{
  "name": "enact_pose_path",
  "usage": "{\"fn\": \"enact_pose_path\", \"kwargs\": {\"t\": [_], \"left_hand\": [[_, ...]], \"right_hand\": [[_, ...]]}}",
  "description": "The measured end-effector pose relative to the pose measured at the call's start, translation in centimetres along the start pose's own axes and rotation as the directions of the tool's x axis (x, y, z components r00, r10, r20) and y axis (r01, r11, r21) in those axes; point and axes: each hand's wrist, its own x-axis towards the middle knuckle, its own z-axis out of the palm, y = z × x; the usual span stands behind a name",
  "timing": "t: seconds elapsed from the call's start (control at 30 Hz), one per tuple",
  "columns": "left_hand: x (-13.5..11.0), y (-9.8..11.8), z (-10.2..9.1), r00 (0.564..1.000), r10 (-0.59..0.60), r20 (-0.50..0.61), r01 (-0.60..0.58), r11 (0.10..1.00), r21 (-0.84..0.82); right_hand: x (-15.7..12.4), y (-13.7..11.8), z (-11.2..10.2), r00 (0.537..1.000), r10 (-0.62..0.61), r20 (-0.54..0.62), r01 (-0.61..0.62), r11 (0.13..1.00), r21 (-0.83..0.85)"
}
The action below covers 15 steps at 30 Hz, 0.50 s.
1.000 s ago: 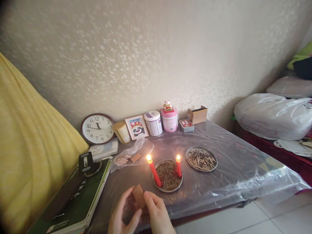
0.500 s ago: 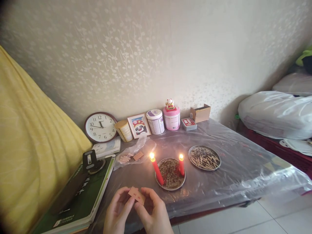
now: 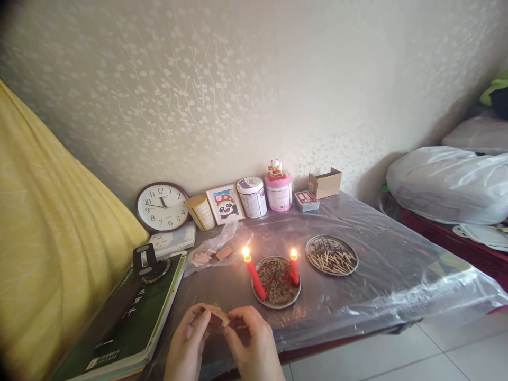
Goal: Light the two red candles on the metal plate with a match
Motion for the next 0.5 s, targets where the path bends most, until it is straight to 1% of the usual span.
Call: {"fn": "enact_pose_path", "kwargs": {"t": [0.07,0.1,0.17,0.2,0.23,0.3,0.4,0.5], "left_hand": [[0.2,-0.5,-0.3,0.997,0.006,0.078,-0.011,0.997,0.074],[0.3,-0.8,-0.4,0.994,0.001,0.106,-0.011,0.995,0.095],[0.4,-1.2,-0.7,0.995,-0.003,0.1,-0.008,0.994,0.111],[0.4,-1.4,-0.7,0.995,-0.013,0.102,0.003,0.994,0.105],[0.4,-1.5,-0.7,0.993,-0.034,0.109,0.024,0.996,0.088],[0.3,-1.4,-0.5,0.988,-0.094,0.123,0.092,0.996,0.02],[0.1,-1.1,-0.2,0.975,-0.183,0.127,0.196,0.975,-0.102],[-0.1,-0.9,0.1,0.968,-0.211,0.135,0.233,0.956,-0.18]], "right_hand": [[0.1,-0.1,-0.1,0.999,0.032,-0.011,-0.032,0.999,-0.017],[0.2,-0.1,-0.1,0.998,0.067,-0.011,-0.067,0.998,0.019],[0.4,-0.1,0.0,0.986,0.168,0.007,-0.167,0.973,0.158],[0.5,-0.1,0.0,0.974,0.226,0.033,-0.227,0.944,0.239],[0.6,0.0,0.0,0.958,0.279,0.066,-0.285,0.907,0.308],[0.8,0.1,0.1,0.924,0.357,0.135,-0.381,0.838,0.39],[0.8,0.1,0.3,0.889,0.404,0.214,-0.457,0.783,0.422],[0.5,-0.2,0.5,0.853,0.435,0.288,-0.521,0.736,0.432]]}}
